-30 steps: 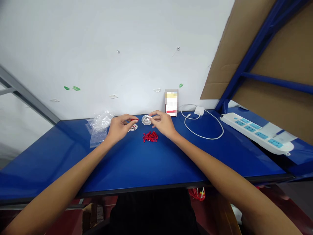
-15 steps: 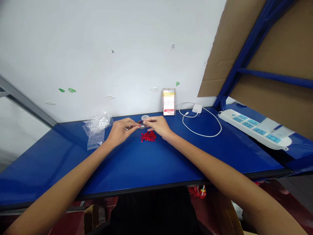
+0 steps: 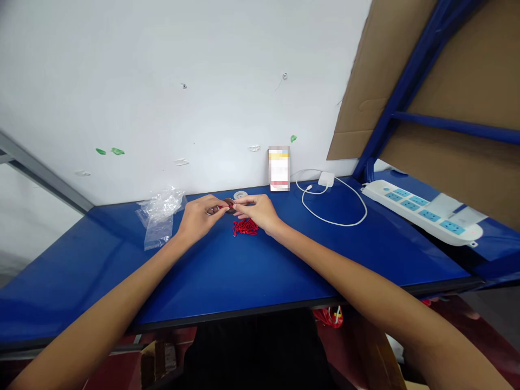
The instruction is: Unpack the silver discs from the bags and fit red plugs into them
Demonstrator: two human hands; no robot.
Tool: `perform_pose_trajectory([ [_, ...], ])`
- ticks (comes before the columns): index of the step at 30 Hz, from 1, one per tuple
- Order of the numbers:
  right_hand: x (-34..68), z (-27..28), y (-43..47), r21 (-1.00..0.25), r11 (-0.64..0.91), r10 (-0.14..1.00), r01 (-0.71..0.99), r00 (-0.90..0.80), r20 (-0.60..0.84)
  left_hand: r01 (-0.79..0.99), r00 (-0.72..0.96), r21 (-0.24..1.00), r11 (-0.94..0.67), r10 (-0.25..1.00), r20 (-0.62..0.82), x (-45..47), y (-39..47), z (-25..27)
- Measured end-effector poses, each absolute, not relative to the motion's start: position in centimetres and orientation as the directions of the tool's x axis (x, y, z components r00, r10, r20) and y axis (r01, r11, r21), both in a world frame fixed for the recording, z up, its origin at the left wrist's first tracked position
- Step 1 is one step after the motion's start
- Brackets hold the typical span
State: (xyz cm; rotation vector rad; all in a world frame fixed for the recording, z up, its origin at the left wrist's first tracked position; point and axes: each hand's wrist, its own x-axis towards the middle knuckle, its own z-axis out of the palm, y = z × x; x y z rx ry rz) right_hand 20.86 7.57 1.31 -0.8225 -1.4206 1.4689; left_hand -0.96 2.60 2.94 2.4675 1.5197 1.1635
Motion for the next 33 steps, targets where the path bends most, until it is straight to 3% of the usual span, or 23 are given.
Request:
perform_pose_trajectory([
  [16, 20.26, 0.68, 7.17, -0.968, 0.236, 0.884, -0.081, -0.397, 0.248, 0.823, 0.200, 0.322, -0.469, 0.768, 0.608, -0.52, 2.46, 2.63],
  [33, 20.39, 0.93, 6.84, -0.965, 0.253, 0.882, -0.062, -0.396, 0.257, 0.786, 0.166, 0.414, -0.459, 0.802, 0.574, 0.04, 1.97, 2.87],
])
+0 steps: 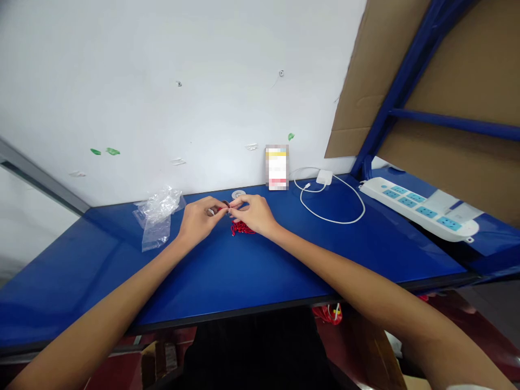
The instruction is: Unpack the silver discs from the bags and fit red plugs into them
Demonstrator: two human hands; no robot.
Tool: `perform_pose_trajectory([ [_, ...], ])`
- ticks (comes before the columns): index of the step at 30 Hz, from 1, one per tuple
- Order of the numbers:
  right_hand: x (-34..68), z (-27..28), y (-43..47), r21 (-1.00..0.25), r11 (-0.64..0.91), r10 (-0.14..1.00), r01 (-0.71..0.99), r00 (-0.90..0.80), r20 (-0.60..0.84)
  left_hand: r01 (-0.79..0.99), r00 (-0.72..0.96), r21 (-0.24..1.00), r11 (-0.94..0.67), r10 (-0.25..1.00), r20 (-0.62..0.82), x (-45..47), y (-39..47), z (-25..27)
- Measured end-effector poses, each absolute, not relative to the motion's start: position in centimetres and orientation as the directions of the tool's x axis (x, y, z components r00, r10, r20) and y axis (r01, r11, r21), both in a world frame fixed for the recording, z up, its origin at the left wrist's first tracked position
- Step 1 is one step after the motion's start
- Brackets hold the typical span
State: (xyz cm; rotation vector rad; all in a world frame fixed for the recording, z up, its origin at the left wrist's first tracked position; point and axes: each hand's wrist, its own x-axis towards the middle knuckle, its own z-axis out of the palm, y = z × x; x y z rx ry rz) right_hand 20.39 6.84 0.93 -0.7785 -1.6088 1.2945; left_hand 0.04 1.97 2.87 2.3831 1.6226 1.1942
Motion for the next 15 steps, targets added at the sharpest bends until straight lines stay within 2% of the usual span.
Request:
perform_pose_trajectory([
  [8, 21.0, 1.2, 8.1, -0.974, 0.136, 0.919, -0.183, -0.343, 0.193, 0.737, 0.132, 0.482, -0.474, 0.800, 0.585, 0.4, 1.7, 3.6],
  [12, 21.9, 1.6, 8.8, -0.972, 0.050, 0.941, -0.228, -0.317, 0.122, 0.688, 0.019, 0.578, -0.439, 0.807, 0.590, 0.4, 1.5, 4.0],
  [15, 22.2, 1.9, 8.7, -0.969, -0.019, 0.925, -0.245, -0.373, 0.076, 0.636, -0.006, 0.648, -0.420, 0.836, 0.548, -0.1, 2.0, 3.9],
])
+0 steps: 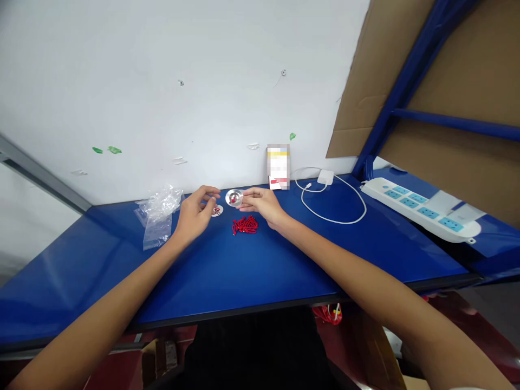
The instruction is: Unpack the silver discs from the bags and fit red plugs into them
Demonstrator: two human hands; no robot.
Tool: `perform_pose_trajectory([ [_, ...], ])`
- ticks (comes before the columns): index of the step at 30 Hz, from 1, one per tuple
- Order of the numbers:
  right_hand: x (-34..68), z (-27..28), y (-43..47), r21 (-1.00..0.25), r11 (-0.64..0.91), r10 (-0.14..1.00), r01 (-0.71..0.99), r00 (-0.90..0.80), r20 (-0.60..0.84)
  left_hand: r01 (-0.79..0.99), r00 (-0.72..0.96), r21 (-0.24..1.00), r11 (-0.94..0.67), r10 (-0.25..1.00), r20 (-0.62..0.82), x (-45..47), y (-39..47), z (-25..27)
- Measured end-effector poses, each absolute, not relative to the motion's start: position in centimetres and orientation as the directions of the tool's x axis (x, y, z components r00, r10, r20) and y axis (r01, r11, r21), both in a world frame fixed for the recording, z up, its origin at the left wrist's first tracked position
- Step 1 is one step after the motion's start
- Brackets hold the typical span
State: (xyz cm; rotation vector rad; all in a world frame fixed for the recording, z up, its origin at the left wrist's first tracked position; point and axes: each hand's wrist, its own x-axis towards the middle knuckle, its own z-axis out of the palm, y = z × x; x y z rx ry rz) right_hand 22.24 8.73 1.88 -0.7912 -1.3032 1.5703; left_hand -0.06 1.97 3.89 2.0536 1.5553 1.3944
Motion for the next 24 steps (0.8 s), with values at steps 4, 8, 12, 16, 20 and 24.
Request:
perform_pose_trajectory([
  [4, 22.3, 2.2, 8.3, -0.971, -0.071, 0.871, -0.230, -0.489, 0.052, 0.424, 0.192, 0.789, -0.445, 0.895, 0.402, -0.3, 2.6, 3.4],
  [8, 22.2, 2.2, 8.1, -0.968, -0.086, 0.844, -0.238, -0.534, 0.056, 0.244, 0.266, 0.887, -0.392, 0.907, 0.328, 0.0, 2.8, 3.0],
  [12, 22.2, 2.1, 8.2, -0.968, -0.096, 0.842, -0.230, -0.537, 0.044, 0.266, 0.215, 0.890, -0.370, 0.923, 0.320, 0.1, 2.7, 2.6],
  [16, 22.3, 2.2, 8.2, -0.974, -0.106, 0.842, -0.201, -0.539, 0.020, 0.395, 0.205, 0.805, -0.442, 0.897, 0.392, -0.1, 2.4, 2.5],
  [20, 22.3, 2.2, 8.1, -0.973, -0.097, 0.839, -0.209, -0.543, 0.033, 0.509, 0.203, 0.705, -0.494, 0.865, 0.459, -0.1, 2.1, 2.9],
  [24, 22.3, 2.3, 8.0, -0.968, -0.033, 0.838, -0.249, -0.535, 0.109, 0.626, 0.231, 0.576, -0.525, 0.831, 0.506, -0.2, 2.0, 3.3],
])
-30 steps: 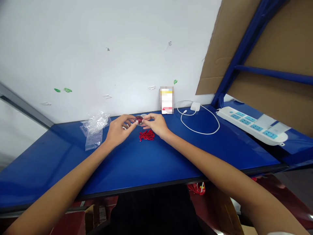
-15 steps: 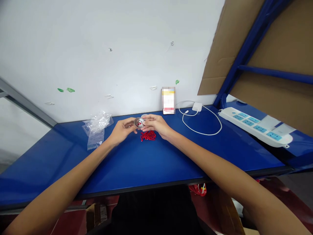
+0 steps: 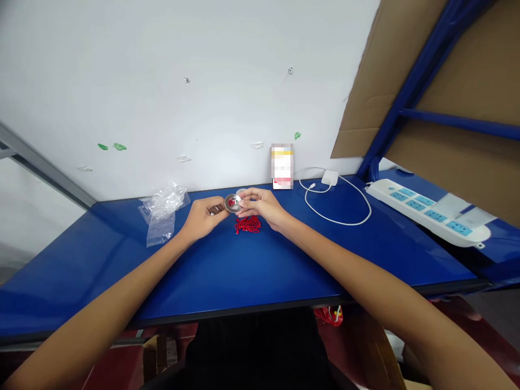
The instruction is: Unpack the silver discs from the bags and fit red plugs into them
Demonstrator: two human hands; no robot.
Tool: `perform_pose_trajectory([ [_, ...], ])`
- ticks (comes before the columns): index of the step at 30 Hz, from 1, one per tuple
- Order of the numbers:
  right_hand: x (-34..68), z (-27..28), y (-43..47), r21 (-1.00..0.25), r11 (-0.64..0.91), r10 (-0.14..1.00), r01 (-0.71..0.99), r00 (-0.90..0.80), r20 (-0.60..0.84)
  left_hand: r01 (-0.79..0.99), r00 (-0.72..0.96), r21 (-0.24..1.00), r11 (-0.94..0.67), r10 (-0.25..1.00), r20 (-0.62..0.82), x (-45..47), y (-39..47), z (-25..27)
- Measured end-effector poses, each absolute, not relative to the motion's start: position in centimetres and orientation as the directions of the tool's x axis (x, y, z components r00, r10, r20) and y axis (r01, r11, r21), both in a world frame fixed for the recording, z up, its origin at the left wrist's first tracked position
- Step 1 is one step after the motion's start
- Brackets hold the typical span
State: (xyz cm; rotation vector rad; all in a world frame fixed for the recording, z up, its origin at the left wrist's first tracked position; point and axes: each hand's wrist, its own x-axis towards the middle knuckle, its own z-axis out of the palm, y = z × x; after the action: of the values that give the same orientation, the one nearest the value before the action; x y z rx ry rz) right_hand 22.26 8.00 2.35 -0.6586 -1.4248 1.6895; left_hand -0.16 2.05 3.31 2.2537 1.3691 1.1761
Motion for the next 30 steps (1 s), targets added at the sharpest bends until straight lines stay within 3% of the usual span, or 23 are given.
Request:
perform_pose_trajectory([
  [9, 22.2, 2.7, 7.5, -0.969, 0.019, 0.830, -0.245, -0.537, 0.151, 0.742, 0.319, 0.399, -0.539, 0.807, 0.497, -1.0, 2.3, 3.8],
  [14, 22.3, 2.8, 7.5, -0.981, 0.010, 0.847, -0.194, -0.520, 0.112, 0.670, 0.327, 0.498, -0.550, 0.821, 0.467, -0.5, 2.0, 3.9],
  [20, 22.3, 2.8, 7.4, -0.985, -0.006, 0.856, -0.170, -0.510, 0.083, 0.656, 0.329, 0.524, -0.543, 0.831, 0.449, -0.9, 2.4, 3.7],
  [26, 22.4, 2.6, 8.6, -0.984, 0.086, 0.895, -0.155, -0.422, 0.145, 0.465, 0.111, 0.785, -0.408, 0.907, 0.406, -1.7, 2.8, 4.6],
  [30, 23.1, 2.3, 9.8, -0.985, 0.146, 0.910, -0.091, -0.379, 0.170, 0.419, 0.019, 0.828, -0.373, 0.915, 0.403, -2.9, 3.4, 5.3],
])
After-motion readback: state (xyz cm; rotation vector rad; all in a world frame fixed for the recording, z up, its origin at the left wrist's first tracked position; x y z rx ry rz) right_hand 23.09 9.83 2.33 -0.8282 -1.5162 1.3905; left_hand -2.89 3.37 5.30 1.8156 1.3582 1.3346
